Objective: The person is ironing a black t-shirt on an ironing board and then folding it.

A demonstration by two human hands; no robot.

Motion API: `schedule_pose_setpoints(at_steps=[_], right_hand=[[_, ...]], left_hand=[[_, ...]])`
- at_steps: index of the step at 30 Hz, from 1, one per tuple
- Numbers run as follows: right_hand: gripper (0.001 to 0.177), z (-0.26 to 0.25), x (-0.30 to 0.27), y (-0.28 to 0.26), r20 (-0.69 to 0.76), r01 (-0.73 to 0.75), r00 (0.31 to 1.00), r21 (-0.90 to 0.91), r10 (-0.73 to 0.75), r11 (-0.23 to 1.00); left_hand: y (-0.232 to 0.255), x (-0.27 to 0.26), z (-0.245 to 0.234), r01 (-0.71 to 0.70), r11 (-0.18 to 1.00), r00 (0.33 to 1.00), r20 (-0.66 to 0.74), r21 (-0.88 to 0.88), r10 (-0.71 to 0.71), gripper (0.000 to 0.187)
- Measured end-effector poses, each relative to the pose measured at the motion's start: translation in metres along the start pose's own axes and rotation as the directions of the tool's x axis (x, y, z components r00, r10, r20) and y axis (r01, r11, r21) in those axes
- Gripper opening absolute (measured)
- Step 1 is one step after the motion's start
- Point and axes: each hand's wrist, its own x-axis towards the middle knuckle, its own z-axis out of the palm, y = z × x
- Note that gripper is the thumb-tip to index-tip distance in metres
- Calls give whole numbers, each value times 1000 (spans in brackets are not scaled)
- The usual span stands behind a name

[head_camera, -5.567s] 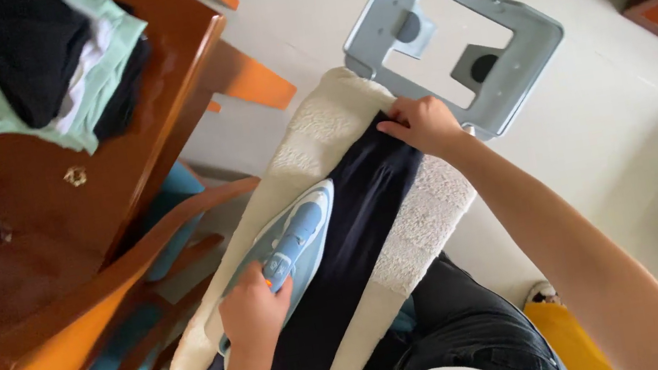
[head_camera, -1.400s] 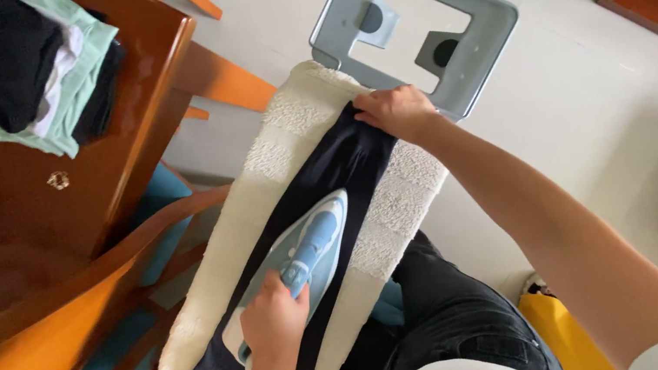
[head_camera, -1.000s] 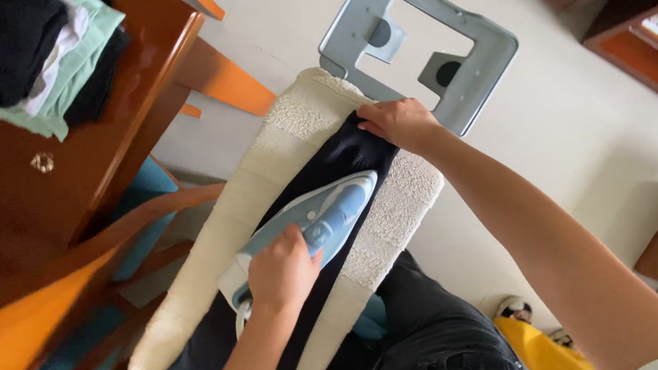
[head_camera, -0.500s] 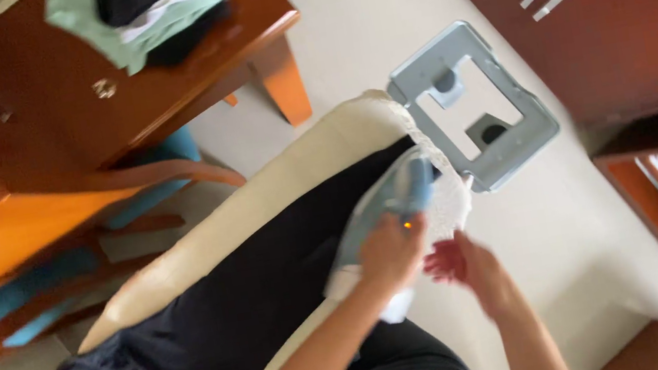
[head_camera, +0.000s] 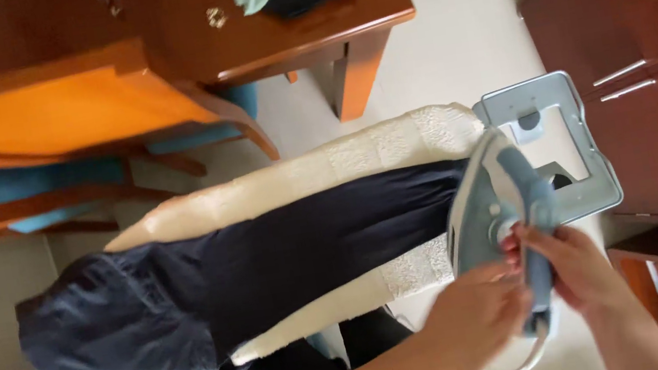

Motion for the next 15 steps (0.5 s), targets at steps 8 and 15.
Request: schedule_pose_setpoints(at_steps=[8, 15], right_hand=[[35, 59, 16, -91, 113, 101, 994, -843, -10, 528], [25, 112, 66, -88, 471, 395, 881, -791, -53, -467]], left_hand=[[-154, -132, -97, 423, 525, 905, -374, 739, -203, 69], [-198, -215, -102, 639, 413, 769, -539, 649, -343, 75]])
